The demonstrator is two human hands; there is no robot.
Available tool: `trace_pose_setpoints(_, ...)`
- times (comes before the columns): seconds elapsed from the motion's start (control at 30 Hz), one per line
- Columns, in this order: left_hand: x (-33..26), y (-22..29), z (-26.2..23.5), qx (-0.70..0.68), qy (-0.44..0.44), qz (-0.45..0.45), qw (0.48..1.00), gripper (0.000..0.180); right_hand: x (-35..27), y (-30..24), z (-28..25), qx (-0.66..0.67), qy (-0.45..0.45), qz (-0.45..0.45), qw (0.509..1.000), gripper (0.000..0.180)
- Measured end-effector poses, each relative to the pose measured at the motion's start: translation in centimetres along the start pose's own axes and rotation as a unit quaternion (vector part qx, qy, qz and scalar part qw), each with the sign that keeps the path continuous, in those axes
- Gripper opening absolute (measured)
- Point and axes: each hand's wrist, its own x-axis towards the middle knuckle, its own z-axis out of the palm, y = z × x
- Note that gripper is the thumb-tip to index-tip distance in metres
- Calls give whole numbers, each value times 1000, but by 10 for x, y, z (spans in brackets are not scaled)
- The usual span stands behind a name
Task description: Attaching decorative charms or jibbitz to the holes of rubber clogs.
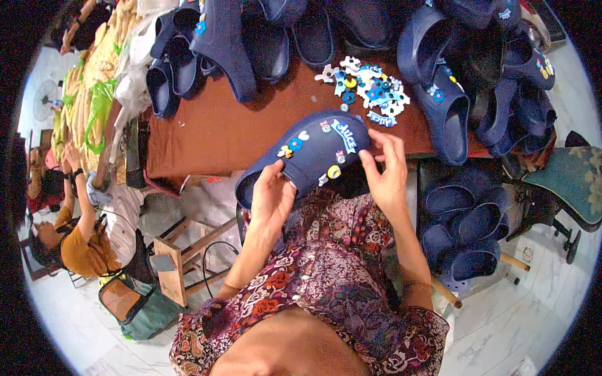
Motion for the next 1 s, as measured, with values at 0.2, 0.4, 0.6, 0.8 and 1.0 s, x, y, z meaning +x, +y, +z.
trace_pose_setpoints(0.2, -17, 17, 24, 137, -60, -28, 988, 15, 2, 10, 14, 1, -3, -6, 1000, 52)
trace_pose_setpoints(0.4, -25, 6, 2, 570, -150, 107, 800, 44, 4, 4, 23, 17, 4, -33, 999, 48)
trace_pose_setpoints(0.6, -27, 0, -5, 458, -139, 77, 875, 51, -9, 11, 34, 101, 37, -1, 994, 43)
trace_pose_setpoints(0.8, -36, 39, 4, 334, -109, 127, 928, 52, -7, 12, 41, 57, 5, -30, 998, 27)
trace_pose_setpoints(1.0, -41, 100, -1, 333, 40, 294, 895, 49, -5, 25, 54, 19, -19, -44, 999, 25)
